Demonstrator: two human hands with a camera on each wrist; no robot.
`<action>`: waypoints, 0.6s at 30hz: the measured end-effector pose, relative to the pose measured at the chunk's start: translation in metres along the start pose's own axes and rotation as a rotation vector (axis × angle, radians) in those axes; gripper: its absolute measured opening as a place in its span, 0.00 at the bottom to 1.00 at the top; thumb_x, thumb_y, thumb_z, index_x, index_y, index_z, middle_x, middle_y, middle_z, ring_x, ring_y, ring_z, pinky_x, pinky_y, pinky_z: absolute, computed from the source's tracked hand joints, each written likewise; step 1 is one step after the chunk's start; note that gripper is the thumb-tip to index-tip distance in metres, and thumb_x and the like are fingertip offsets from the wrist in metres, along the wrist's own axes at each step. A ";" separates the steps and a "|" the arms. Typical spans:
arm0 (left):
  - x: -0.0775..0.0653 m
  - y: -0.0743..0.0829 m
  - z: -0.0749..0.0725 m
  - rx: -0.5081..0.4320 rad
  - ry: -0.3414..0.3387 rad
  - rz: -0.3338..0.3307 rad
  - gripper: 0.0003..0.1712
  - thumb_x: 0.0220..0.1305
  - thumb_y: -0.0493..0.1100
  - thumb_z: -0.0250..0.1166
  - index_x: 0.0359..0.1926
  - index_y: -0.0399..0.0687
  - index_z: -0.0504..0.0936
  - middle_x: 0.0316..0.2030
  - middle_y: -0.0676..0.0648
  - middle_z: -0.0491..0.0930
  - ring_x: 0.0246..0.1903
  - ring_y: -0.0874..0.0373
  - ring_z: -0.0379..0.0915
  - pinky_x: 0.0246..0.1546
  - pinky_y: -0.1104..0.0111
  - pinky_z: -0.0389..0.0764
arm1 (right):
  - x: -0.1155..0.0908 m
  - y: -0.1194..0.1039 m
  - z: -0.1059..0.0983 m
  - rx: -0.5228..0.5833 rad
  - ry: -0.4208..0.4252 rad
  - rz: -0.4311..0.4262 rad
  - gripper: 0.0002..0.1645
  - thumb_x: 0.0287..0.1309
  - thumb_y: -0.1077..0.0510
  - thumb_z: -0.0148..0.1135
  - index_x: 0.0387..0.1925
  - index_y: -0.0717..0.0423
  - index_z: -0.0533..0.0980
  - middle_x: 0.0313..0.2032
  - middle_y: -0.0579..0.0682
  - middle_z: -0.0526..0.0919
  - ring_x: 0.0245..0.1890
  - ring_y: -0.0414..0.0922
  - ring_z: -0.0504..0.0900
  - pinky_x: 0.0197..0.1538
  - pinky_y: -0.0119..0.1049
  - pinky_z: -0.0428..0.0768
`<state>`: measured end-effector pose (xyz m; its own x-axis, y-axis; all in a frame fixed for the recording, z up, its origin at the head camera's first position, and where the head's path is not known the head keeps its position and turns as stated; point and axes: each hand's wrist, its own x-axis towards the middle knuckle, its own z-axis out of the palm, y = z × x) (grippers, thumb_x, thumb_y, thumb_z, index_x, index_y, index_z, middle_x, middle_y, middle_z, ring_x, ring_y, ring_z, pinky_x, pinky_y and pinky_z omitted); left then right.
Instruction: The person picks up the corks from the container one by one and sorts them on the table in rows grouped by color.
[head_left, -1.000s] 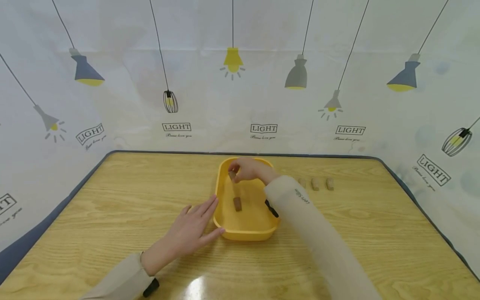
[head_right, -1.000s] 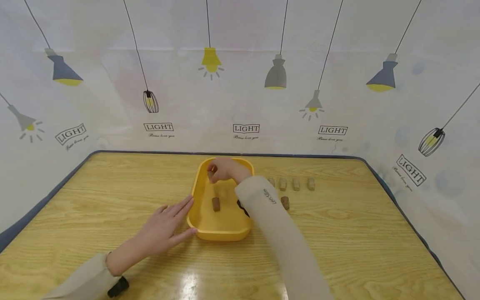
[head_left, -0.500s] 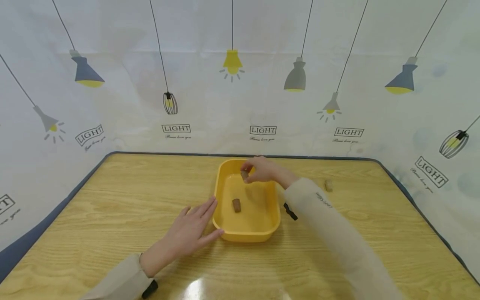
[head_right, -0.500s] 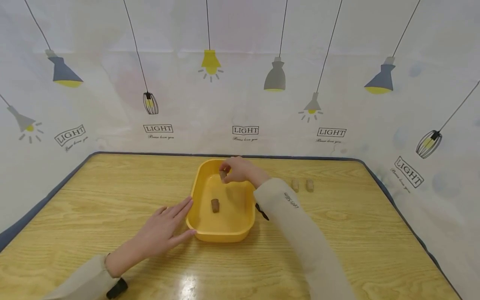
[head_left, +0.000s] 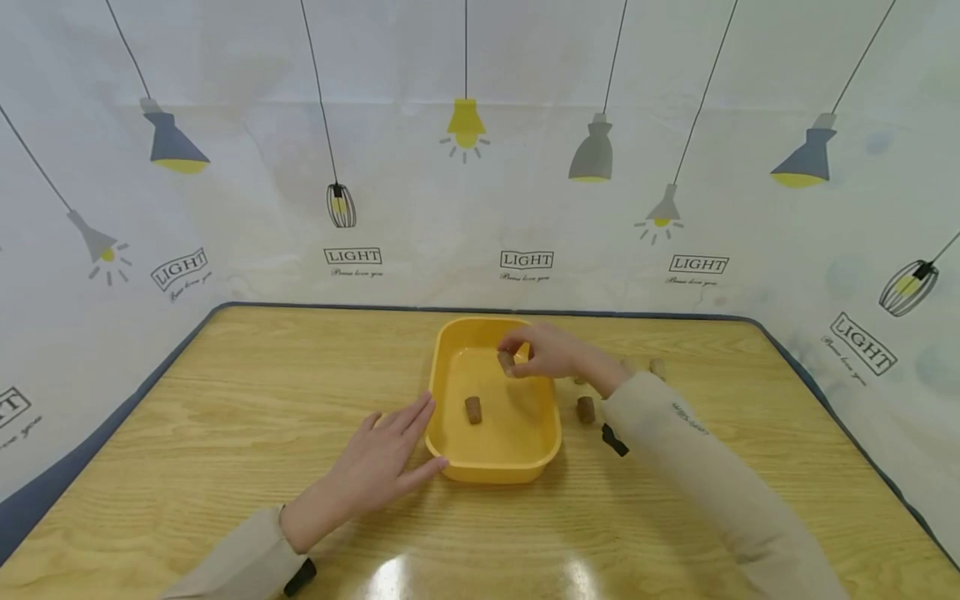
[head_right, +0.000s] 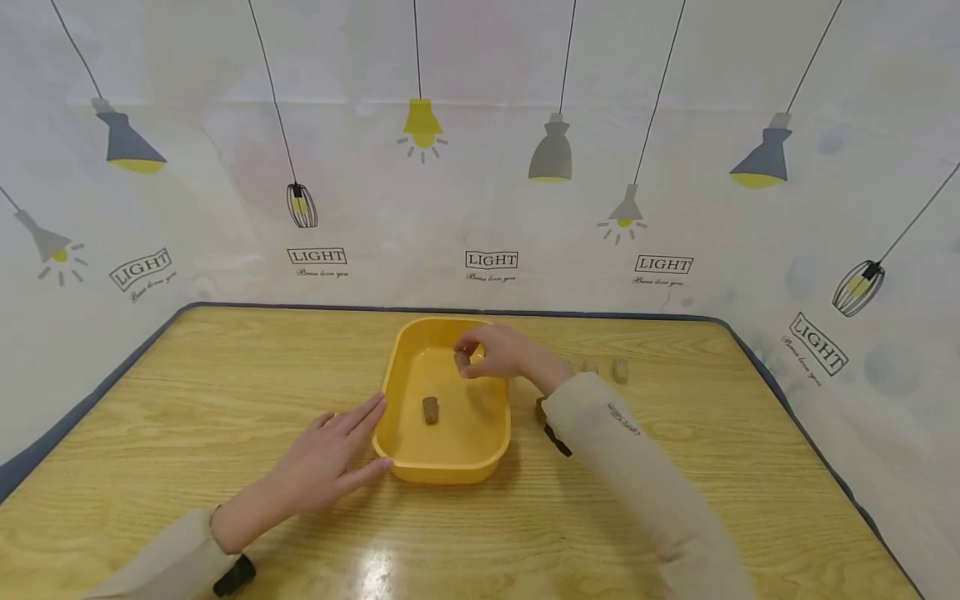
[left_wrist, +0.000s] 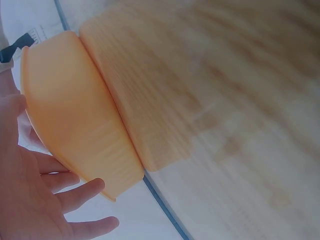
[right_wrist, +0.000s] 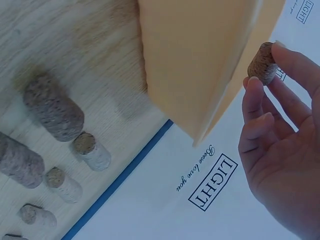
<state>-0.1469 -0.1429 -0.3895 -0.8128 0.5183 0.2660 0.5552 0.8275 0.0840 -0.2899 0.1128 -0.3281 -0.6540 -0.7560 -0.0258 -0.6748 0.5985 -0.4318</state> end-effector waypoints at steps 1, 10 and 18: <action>0.000 0.000 0.000 0.001 0.000 0.001 0.44 0.60 0.67 0.42 0.64 0.39 0.56 0.63 0.44 0.54 0.55 0.48 0.61 0.51 0.48 0.59 | -0.002 0.001 0.000 0.004 -0.002 0.001 0.23 0.52 0.58 0.60 0.50 0.64 0.72 0.43 0.52 0.76 0.44 0.50 0.73 0.41 0.36 0.72; 0.000 0.000 0.000 -0.005 0.007 0.004 0.43 0.60 0.67 0.43 0.64 0.39 0.56 0.63 0.44 0.54 0.54 0.47 0.62 0.51 0.48 0.59 | -0.020 0.007 0.001 0.049 0.016 -0.002 0.24 0.52 0.58 0.61 0.51 0.63 0.71 0.44 0.51 0.76 0.41 0.49 0.73 0.38 0.34 0.72; 0.000 0.000 0.000 -0.007 0.013 0.008 0.43 0.60 0.67 0.43 0.64 0.39 0.56 0.63 0.44 0.54 0.54 0.48 0.61 0.51 0.48 0.60 | -0.043 0.015 -0.002 0.056 0.062 -0.023 0.24 0.52 0.56 0.61 0.51 0.61 0.71 0.44 0.51 0.76 0.33 0.45 0.73 0.35 0.35 0.72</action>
<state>-0.1469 -0.1432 -0.3896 -0.8057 0.5222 0.2796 0.5631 0.8217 0.0880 -0.2725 0.1544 -0.3313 -0.6596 -0.7505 0.0396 -0.6708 0.5642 -0.4814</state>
